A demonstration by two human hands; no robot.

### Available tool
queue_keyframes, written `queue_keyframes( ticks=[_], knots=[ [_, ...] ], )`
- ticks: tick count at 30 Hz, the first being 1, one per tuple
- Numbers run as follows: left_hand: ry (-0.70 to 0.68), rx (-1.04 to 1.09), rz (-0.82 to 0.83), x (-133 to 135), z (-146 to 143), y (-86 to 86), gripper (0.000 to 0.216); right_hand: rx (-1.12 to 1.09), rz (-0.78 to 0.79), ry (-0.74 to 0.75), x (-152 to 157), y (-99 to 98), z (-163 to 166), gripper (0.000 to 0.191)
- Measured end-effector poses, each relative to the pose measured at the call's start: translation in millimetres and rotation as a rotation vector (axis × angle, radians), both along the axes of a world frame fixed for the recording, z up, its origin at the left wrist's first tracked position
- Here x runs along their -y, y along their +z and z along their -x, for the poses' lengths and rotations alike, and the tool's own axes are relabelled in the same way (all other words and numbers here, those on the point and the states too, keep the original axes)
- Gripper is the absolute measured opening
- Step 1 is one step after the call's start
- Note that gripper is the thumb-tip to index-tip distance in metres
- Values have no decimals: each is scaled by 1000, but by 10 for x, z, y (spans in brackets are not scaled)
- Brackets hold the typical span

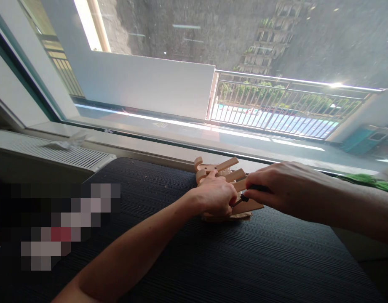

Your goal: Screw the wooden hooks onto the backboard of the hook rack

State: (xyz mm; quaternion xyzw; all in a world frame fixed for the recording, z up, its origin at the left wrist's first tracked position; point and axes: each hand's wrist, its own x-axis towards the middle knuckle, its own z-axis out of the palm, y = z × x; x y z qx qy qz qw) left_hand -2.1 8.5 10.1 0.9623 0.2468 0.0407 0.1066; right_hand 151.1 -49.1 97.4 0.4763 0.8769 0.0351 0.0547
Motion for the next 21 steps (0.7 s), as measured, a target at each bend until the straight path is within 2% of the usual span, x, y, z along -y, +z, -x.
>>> queue_keyframes(
  ticks=[5, 14, 21],
  knots=[
    [-6, 0, -38, 3, 7, 8, 13, -5, -9, 6, 10, -4, 0, 30],
    [-15, 16, -11, -19, -8, -31, 12, 5, 18, 5, 1, 17, 18, 32],
    [-1, 10, 6, -3, 4, -17, 12, -39, 32, 42, 21, 16, 21, 23]
  ],
)
